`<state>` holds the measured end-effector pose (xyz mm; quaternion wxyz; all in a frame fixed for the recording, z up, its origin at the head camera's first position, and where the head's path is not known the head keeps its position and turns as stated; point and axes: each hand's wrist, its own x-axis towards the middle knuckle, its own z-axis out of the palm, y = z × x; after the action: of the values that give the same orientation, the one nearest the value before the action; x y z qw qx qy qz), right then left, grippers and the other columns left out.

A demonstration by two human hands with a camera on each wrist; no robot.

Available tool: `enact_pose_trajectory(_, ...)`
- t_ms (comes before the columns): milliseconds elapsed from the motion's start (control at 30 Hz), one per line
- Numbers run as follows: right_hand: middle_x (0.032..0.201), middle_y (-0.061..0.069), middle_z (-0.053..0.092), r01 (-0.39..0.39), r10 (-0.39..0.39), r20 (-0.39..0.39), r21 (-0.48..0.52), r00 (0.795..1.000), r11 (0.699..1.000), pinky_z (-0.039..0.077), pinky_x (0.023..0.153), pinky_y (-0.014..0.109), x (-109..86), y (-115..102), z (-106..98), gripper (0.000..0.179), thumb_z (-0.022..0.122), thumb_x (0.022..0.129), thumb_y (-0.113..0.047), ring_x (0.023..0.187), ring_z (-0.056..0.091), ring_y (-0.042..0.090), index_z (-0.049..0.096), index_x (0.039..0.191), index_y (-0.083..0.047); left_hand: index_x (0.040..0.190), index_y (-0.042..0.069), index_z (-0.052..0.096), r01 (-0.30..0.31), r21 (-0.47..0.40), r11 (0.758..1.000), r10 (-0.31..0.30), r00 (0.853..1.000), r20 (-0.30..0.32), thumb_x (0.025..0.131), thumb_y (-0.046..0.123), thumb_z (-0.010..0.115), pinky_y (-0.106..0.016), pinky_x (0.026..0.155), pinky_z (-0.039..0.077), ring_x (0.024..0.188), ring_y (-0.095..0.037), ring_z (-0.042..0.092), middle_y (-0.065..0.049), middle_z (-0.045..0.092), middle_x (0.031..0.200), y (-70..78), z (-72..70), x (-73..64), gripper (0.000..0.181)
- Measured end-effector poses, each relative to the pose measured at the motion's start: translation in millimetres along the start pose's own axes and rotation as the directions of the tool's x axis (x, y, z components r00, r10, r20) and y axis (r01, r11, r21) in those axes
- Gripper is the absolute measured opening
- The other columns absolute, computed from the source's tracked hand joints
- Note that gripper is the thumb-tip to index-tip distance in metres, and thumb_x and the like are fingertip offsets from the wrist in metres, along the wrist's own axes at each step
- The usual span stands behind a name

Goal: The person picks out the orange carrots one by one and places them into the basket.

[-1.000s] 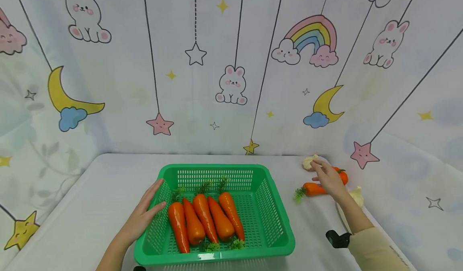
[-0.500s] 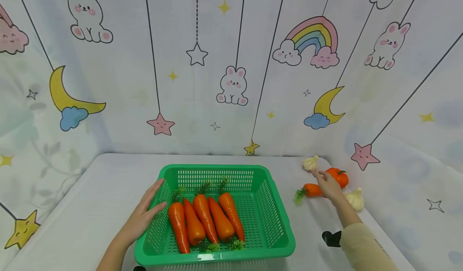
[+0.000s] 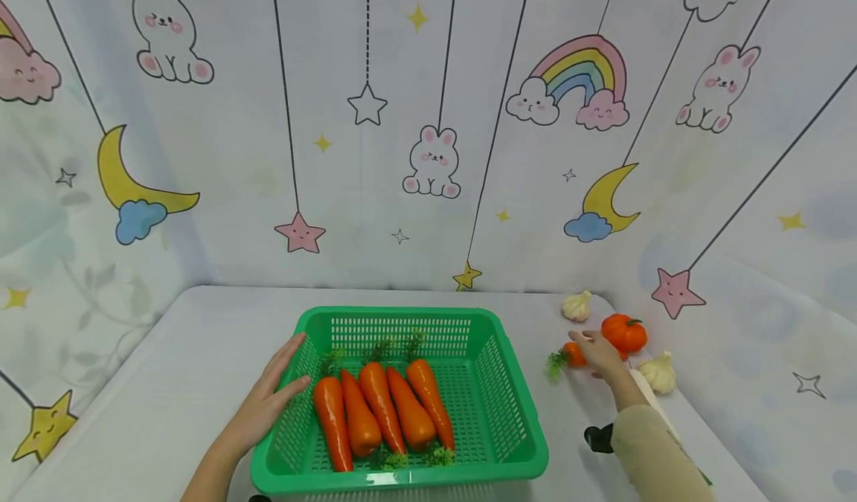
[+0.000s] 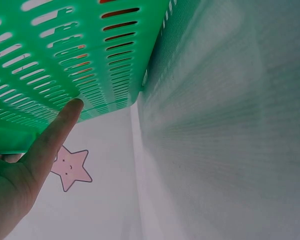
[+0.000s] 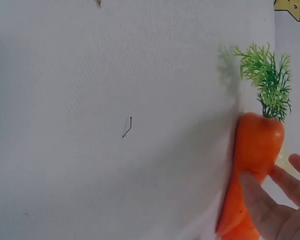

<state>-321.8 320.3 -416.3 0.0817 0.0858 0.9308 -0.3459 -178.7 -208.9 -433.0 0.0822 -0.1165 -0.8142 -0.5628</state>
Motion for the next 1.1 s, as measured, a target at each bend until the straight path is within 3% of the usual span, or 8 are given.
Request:
enact_pose_trajectory(533,0.134,0.034,0.024,-0.008,0.005,0.040,0.079,0.999,0.997,0.052,0.075,0.043,7.6,6.6,6.5,0.067,0.043,0.094,-0.042,0.111,0.038,0.044,0.028,0.136,0.008,0.146,0.009,0.020,0.006,0.001,1.000,-0.006,1.000,-0.001,0.094,0.019,0.050,-0.073,0.093,0.010,0.134,-0.040,0.006,-0.017,0.010,0.150,1.1,0.2,-0.1,0.061)
enact_pose_trajectory(700,0.127,0.034,0.032,0.006,-0.006,-0.002,0.041,1.000,0.999,0.053,0.068,0.039,11.5,8.1,9.3,0.064,0.049,0.091,-0.041,0.102,0.043,0.040,0.038,0.129,0.010,0.146,0.009,0.020,0.000,0.001,1.000,0.000,1.000,-0.002,0.094,0.018,0.050,-0.074,0.092,0.010,0.134,-0.040,0.006,-0.016,0.010,0.150,0.9,-0.2,0.5,0.061)
enact_pose_trajectory(900,0.116,0.034,0.041,0.040,-0.043,-0.095,-0.033,0.995,0.999,0.052,0.058,0.031,13.2,6.4,13.8,0.052,0.055,0.087,-0.023,0.090,0.049,0.035,0.044,0.122,0.014,0.146,0.009,0.020,0.005,-0.003,1.000,-0.005,1.000,0.001,0.094,0.017,0.050,-0.073,0.093,0.010,0.134,-0.040,0.006,-0.016,0.010,0.150,-1.3,0.4,0.9,0.061)
enact_pose_trajectory(1000,0.116,0.037,0.037,0.033,-0.041,-0.114,-0.069,0.993,0.997,0.051,0.070,0.037,12.2,4.4,14.9,0.051,0.056,0.084,-0.019,0.097,0.044,0.040,0.044,0.120,0.016,0.146,0.009,0.020,0.006,-0.006,1.000,-0.006,1.000,0.000,0.094,0.017,0.049,-0.073,0.093,0.010,0.134,-0.040,0.006,-0.016,0.009,0.150,-1.4,0.5,0.8,0.060)
enact_pose_trajectory(1100,0.113,0.040,0.035,0.022,-0.038,-0.124,-0.129,0.992,0.991,0.042,0.085,0.047,10.6,2.6,15.3,0.050,0.054,0.085,-0.021,0.104,0.034,0.045,0.047,0.115,0.019,0.146,0.010,0.020,0.003,-0.002,1.000,-0.003,1.000,-0.002,0.094,0.017,0.049,-0.073,0.093,0.010,0.134,-0.040,0.006,-0.016,0.010,0.150,-0.7,0.1,0.6,0.060)
